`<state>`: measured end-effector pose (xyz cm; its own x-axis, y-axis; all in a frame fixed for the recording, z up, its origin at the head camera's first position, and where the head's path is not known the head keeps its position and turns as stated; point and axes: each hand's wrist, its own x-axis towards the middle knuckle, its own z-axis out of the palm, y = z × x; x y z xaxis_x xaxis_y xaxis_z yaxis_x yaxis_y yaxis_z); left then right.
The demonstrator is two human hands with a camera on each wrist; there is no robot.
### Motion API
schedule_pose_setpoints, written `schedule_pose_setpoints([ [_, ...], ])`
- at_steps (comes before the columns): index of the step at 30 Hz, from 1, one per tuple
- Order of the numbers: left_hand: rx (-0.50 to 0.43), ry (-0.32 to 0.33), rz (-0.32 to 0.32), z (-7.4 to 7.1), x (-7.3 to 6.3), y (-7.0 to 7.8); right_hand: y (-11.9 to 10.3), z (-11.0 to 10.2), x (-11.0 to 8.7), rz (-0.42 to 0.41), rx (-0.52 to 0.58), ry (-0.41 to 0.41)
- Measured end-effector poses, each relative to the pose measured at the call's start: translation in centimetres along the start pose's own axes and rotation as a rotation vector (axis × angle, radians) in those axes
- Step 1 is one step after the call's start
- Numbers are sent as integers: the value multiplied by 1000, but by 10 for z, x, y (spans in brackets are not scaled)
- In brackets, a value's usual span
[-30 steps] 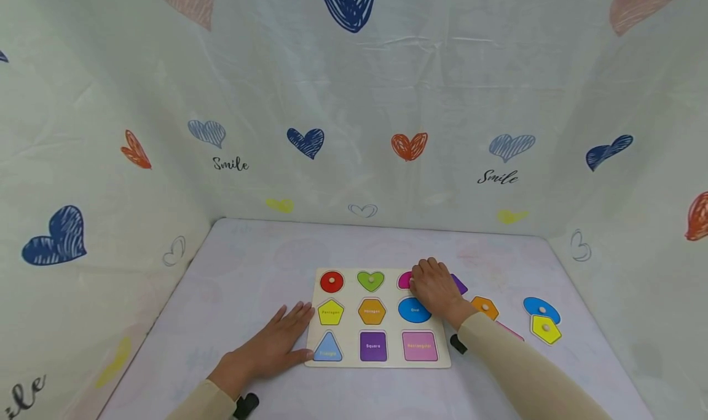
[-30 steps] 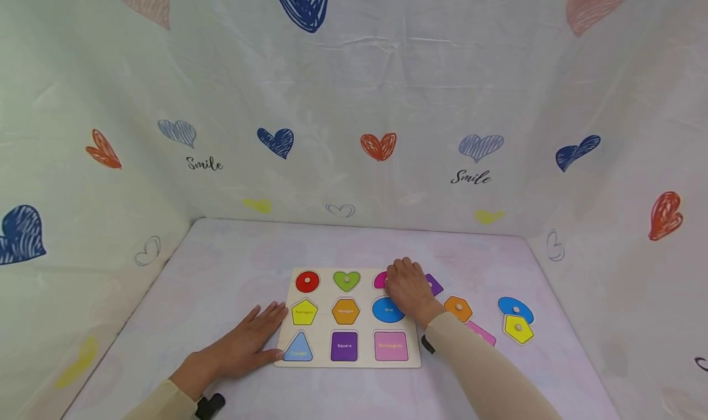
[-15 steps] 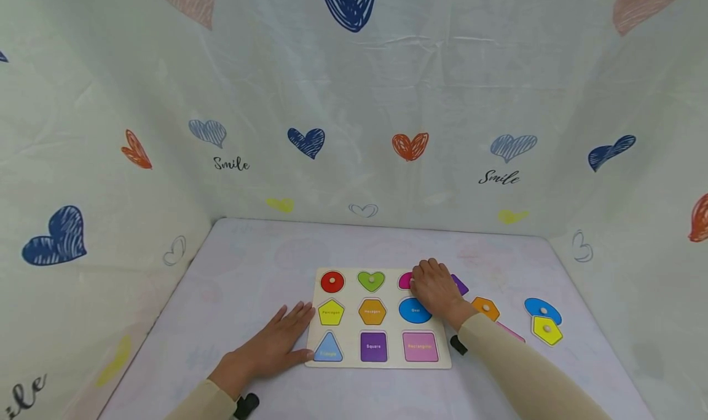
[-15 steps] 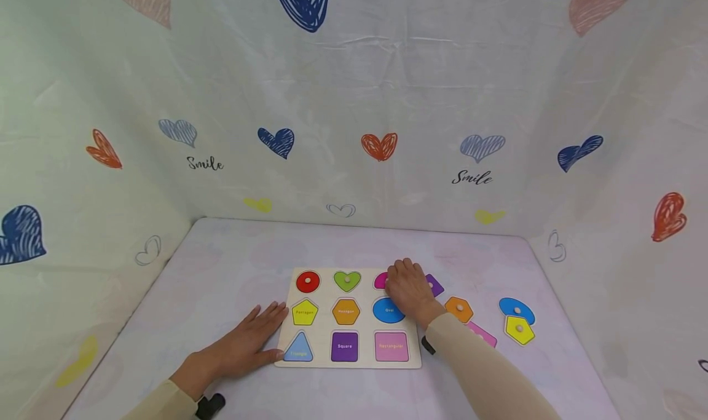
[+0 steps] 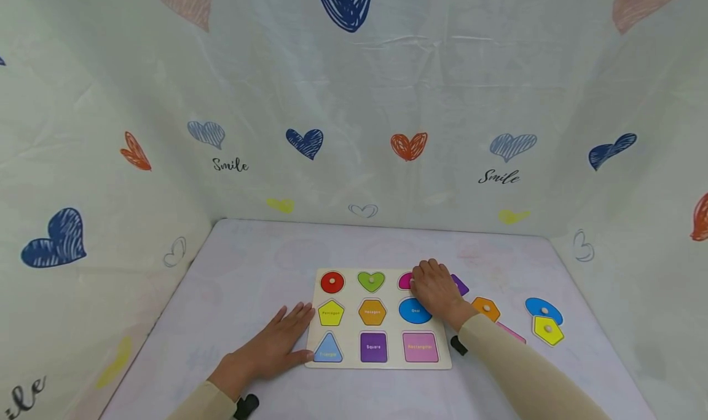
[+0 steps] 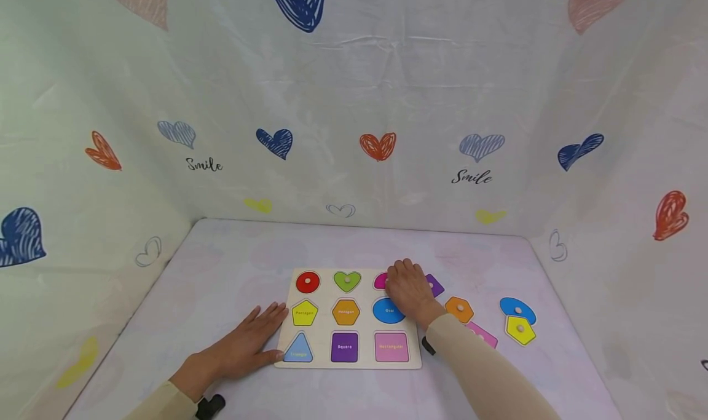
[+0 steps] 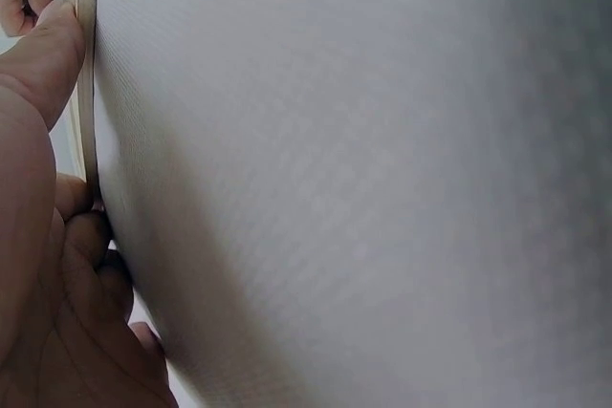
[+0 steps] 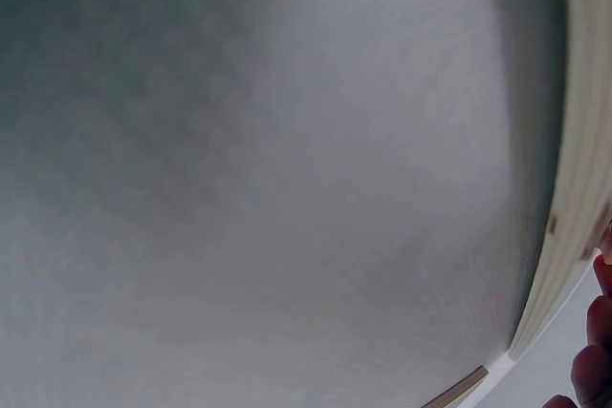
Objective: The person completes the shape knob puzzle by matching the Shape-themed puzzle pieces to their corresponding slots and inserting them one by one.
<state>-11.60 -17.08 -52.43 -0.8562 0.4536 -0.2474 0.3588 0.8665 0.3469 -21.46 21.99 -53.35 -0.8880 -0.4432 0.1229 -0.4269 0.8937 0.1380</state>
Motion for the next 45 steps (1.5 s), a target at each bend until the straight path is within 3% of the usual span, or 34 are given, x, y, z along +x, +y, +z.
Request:
schedule_pose_setpoints([
  [17, -18, -3, 1, -4, -3, 3, -2, -3, 0, 13, 36, -17],
  [30, -23, 0, -3, -3, -1, 1, 4, -2, -4, 40, 16, 133],
  [45, -33, -3, -12, -2, -1, 3, 22, -15, -26, 130, 34, 147],
])
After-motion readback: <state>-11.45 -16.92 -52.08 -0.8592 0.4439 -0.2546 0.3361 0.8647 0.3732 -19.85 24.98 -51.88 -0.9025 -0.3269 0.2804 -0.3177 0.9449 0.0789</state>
